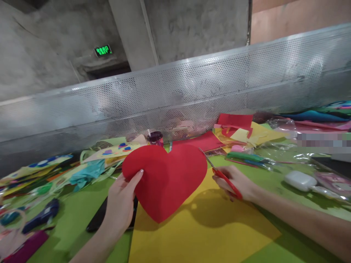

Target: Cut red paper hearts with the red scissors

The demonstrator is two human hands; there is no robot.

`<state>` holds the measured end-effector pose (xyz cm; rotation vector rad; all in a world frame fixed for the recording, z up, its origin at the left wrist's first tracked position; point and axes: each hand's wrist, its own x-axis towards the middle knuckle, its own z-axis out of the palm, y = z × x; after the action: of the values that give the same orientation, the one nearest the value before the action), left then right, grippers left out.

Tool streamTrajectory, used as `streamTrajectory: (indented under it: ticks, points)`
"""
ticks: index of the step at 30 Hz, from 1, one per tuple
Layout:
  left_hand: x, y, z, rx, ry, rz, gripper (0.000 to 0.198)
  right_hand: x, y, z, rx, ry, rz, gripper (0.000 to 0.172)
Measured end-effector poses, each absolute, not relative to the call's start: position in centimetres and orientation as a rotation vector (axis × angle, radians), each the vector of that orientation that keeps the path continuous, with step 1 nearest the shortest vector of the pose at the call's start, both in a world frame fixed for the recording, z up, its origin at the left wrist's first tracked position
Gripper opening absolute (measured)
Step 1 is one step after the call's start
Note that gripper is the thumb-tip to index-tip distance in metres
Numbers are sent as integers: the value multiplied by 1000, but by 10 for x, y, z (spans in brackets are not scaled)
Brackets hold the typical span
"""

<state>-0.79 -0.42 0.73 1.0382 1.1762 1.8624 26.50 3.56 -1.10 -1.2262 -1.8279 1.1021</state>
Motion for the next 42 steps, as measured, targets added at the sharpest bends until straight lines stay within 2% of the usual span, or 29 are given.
streamTrajectory:
  ticks: [8, 16, 21, 33, 36, 42]
  points:
    - [-8, -3, 7, 996, 1115, 1879, 45, 264, 35, -10, -1230, -1821, 1088, 21]
    - [-6, -2, 8, 943, 1117, 1882, 29, 265, 39, -10, -1238, -1834, 947, 15]
    - [-13, 6, 2, 905, 1042, 1912, 27, 270, 50, -14, -1246, -1715, 864, 23]
    - [-2, 14, -2, 772, 919, 2007, 26, 277, 58, -9, -1075, -1545, 1064, 26]
    - [15, 12, 1, 815, 940, 2004, 27, 276, 51, -4, -1023, -1517, 989, 23]
    - [49, 14, 5, 947, 982, 2024, 32, 273, 31, 20, -830, -1224, 602, 22]
